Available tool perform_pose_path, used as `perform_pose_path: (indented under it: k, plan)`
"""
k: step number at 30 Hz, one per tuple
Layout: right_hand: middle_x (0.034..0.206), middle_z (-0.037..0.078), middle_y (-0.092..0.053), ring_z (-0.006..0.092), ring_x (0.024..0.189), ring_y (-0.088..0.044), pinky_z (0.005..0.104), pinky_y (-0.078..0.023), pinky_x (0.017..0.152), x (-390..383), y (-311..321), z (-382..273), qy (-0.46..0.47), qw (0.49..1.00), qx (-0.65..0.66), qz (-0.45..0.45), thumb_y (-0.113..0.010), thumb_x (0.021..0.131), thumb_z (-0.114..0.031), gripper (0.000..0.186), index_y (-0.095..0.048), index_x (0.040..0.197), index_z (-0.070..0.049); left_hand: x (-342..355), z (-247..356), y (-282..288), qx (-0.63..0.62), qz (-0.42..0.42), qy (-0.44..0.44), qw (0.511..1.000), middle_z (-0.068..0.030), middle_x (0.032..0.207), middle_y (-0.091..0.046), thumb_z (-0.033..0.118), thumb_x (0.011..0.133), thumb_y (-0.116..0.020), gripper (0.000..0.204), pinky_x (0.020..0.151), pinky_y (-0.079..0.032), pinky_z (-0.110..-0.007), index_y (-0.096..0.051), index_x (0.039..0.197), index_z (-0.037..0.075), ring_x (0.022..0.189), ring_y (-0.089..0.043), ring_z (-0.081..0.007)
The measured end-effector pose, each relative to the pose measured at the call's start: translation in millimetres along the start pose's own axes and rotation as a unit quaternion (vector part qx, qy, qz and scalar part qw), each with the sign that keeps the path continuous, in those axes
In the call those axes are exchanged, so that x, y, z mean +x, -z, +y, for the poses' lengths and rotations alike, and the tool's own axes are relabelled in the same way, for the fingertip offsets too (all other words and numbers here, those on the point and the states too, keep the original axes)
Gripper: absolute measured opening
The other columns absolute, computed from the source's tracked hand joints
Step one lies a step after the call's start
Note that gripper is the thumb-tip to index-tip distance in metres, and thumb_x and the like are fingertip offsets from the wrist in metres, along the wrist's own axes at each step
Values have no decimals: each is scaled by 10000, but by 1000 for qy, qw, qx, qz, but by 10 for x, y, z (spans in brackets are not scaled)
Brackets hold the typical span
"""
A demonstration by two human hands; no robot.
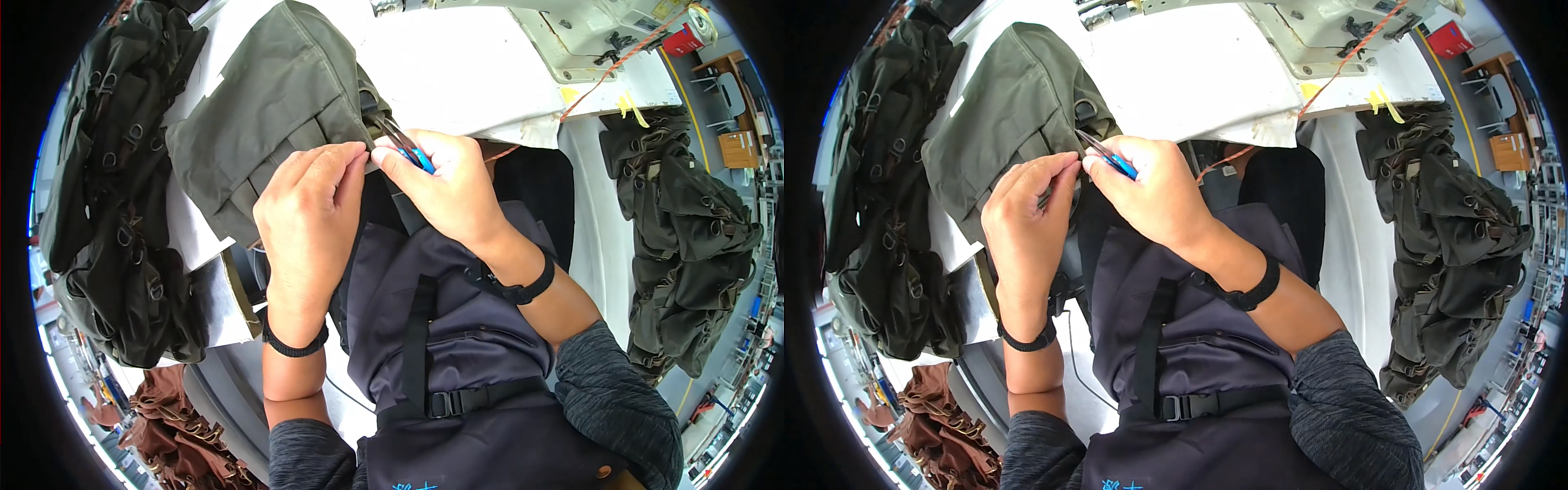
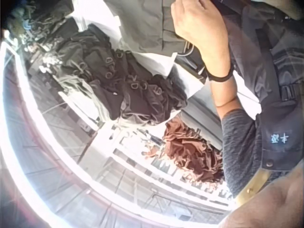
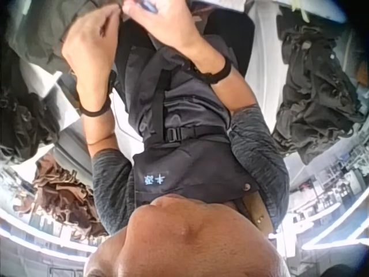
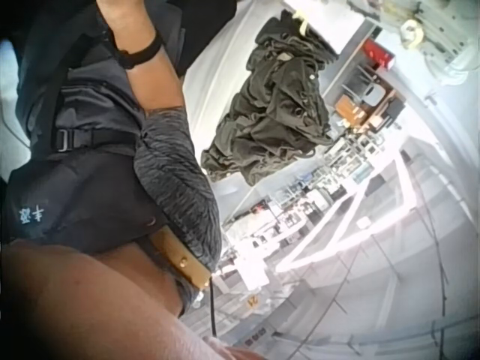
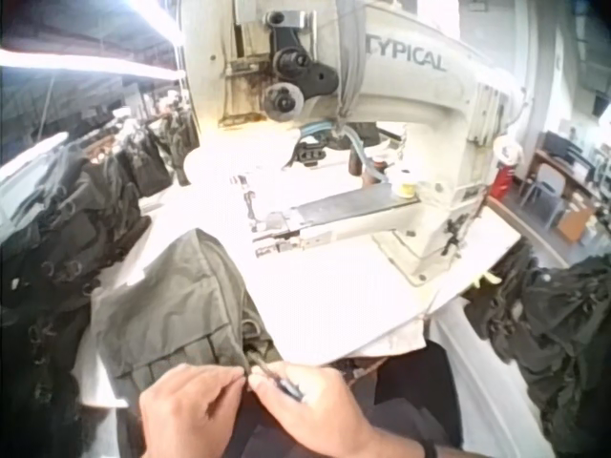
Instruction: The person uses a sewing machine to stitch the zipper area of a green canvas bag. They trim loose threads with scissors, adjust the bag's position under the needle, and guide the fabric through the machine. The person handles multiple bags, stacking finished ones and preparing new ones for sewing.
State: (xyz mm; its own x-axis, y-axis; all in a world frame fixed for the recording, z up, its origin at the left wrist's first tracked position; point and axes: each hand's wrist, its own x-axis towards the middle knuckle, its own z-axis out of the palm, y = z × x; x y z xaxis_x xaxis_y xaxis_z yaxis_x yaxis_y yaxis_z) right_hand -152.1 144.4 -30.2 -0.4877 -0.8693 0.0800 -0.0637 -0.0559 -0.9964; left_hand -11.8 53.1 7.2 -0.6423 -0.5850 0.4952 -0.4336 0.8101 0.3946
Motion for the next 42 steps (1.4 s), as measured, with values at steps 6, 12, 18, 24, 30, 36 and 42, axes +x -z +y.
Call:
perform_pose_path:
  k: [6,12,18,24,30,36,42]
  plan:
    - [725,145,-655,127,622,-522,317,-484,612,4,-41,-3,34,999,-41,13,-713,966,-125,175,-702,992,48,44,22,16,29,-10,-24,999,-64,843,-738,17,830,-781,106,664,-548,-333,-748,927,46,726,-699,-220]
    - [753,191,-665,190,607,-540,332,-499,623,3,-42,43,47,997,-46,28,-722,951,-128,178,-701,992,44,117,-7,3,30,-23,-66,997,-55,761,-677,4,803,-764,103,635,-523,-330,-692,865,45,674,-653,-211]
    - [742,158,-669,143,645,-548,321,-496,638,42,-36,88,44,999,-24,21,-718,954,-132,183,-705,995,45,151,-122,16,-135,-132,106,976,9,762,-660,4,861,-719,47,634,-471,-240,-700,899,23,674,-593,-70]
    - [735,104,-665,93,677,-529,308,-483,636,66,-42,82,26,1000,-8,0,-707,963,-134,185,-714,986,50,228,-296,86,-317,-186,191,910,56,830,-645,21,936,-679,34,662,-445,-197,-694,918,-3,738,-549,-5]
    - [731,55,-657,76,686,-519,295,-469,628,89,20,32,-14,1000,9,-17,-699,972,-142,210,-716,971,67,179,-190,175,-221,-130,160,953,34,862,-689,33,929,-741,75,654,-447,-206,-729,996,2,749,-566,-21]
    - [729,50,-650,69,683,-516,288,-462,625,52,-2,14,-17,999,29,-12,-697,977,-153,220,-716,976,66,91,-39,84,-126,-65,97,985,-20,848,-718,18,878,-789,150,671,-492,-242,-738,1017,-4,710,-596,-75]
    - [728,88,-648,93,672,-524,295,-474,636,64,-13,30,23,1000,-8,-5,-695,977,-152,211,-715,994,58,138,-108,104,-208,-167,150,952,34,781,-642,-16,896,-733,56,626,-445,-217,-683,911,3,683,-552,-33]
